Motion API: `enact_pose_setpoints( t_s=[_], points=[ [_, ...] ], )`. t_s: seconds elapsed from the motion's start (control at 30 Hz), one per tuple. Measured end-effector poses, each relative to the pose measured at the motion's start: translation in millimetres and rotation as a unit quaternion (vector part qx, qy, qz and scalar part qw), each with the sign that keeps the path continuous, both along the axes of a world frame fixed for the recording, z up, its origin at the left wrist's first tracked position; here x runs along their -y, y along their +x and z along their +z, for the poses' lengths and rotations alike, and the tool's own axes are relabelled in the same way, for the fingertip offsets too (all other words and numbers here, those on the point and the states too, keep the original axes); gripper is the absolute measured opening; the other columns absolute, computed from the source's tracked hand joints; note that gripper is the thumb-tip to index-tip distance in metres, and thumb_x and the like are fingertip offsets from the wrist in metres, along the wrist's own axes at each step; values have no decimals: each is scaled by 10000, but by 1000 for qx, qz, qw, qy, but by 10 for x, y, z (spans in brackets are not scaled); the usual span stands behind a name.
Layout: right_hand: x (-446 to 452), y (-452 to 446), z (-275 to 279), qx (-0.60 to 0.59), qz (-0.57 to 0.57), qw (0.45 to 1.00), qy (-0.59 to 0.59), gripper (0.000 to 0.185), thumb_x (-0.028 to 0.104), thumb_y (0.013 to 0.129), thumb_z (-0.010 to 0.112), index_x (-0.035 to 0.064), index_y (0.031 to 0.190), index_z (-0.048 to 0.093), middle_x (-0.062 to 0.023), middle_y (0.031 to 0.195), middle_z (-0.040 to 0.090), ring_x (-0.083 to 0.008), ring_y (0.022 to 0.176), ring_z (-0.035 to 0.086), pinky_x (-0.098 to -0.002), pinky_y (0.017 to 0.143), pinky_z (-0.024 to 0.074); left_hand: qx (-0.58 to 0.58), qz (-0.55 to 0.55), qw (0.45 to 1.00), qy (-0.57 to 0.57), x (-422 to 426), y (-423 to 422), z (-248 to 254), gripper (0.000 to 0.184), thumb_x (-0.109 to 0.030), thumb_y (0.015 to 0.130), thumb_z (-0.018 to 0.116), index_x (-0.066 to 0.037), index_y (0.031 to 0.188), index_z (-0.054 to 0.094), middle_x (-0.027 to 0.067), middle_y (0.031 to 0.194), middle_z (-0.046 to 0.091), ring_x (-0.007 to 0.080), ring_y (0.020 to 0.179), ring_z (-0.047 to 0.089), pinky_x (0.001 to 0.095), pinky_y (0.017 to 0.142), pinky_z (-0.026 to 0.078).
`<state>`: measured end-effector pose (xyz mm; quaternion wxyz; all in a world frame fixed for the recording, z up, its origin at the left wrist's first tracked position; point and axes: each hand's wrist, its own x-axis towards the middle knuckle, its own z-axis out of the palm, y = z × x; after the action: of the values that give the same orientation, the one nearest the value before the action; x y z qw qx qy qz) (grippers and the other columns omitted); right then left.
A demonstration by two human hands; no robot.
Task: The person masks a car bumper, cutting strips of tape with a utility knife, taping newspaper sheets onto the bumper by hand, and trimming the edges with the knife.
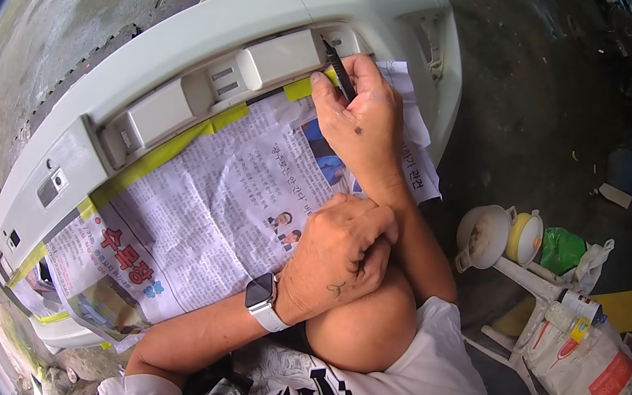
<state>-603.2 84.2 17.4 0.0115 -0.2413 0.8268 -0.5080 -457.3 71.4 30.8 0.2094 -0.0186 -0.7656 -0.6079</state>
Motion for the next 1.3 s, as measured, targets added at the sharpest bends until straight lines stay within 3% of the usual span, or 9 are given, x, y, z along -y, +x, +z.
enact_pose_setpoints(
  t_s=[0.63, 0.93, 1.03, 1.1, 1.13, 1.2, 1.3],
  points=[
    [-4, 23, 68, -27, 6, 999, 36, 216, 154, 935, 795, 26, 889, 628, -71, 675, 643, -151, 573, 560, -345, 572, 488, 7, -1, 1000, 0, -2, 2, 3, 198, 68, 741, 655, -65, 882, 617, 118, 724, 592, 345, 710, 634, 413, 730, 508],
    [-12, 6, -7, -30, 8, 999, -23, 271, 154, 878, 852, 5, 879, 626, -84, 748, 694, -140, 624, 627, -330, 572, 515, 8, -9, 1000, 7, 2, 10, -7, 209, 80, 735, 647, -66, 883, 620, 117, 744, 619, 343, 746, 665, 411, 753, 518],
    [16, 51, 45, -12, 6, 1000, -10, 290, 147, 865, 870, 0, 897, 622, -71, 781, 710, -107, 662, 640, -321, 578, 527, 12, -11, 1000, 7, 1, 10, -5, 208, 80, 738, 647, -64, 884, 621, 117, 747, 620, 342, 751, 669, 409, 767, 522],
    [56, 29, -39, -14, -19, 992, -127, 298, 135, 864, 876, -3, 916, 617, -53, 807, 713, -73, 674, 620, -294, 582, 523, 13, -12, 1000, 6, 2, 9, 2, 207, 80, 739, 647, -64, 885, 620, 117, 747, 619, 343, 754, 670, 409, 771, 522],
    [27, 32, -32, -14, -19, 992, -127, 298, 135, 864, 876, -3, 916, 617, -53, 807, 713, -73, 674, 620, -294, 582, 523, 15, -12, 1000, 5, 4, 7, 6, 206, 79, 740, 647, -64, 885, 619, 117, 748, 619, 344, 757, 671, 409, 776, 522],
    [-26, 57, 73, 29, -7, 999, -39, 266, 148, 892, 849, 14, 895, 619, -7, 749, 673, -46, 653, 575, -260, 562, 481, 9, -11, 1000, 7, 4, -3, 20, 204, 78, 741, 646, -62, 886, 617, 119, 748, 617, 345, 758, 670, 409, 779, 523],
    [-75, 24, 64, 95, -34, 995, -20, 227, 161, 937, 798, 35, 867, 623, 43, 667, 582, -31, 613, 492, -253, 532, 416, 6, -12, 1000, 10, 19, -8, 42, 202, 77, 743, 645, -60, 888, 614, 122, 751, 613, 348, 758, 666, 409, 780, 522]
  ],
)
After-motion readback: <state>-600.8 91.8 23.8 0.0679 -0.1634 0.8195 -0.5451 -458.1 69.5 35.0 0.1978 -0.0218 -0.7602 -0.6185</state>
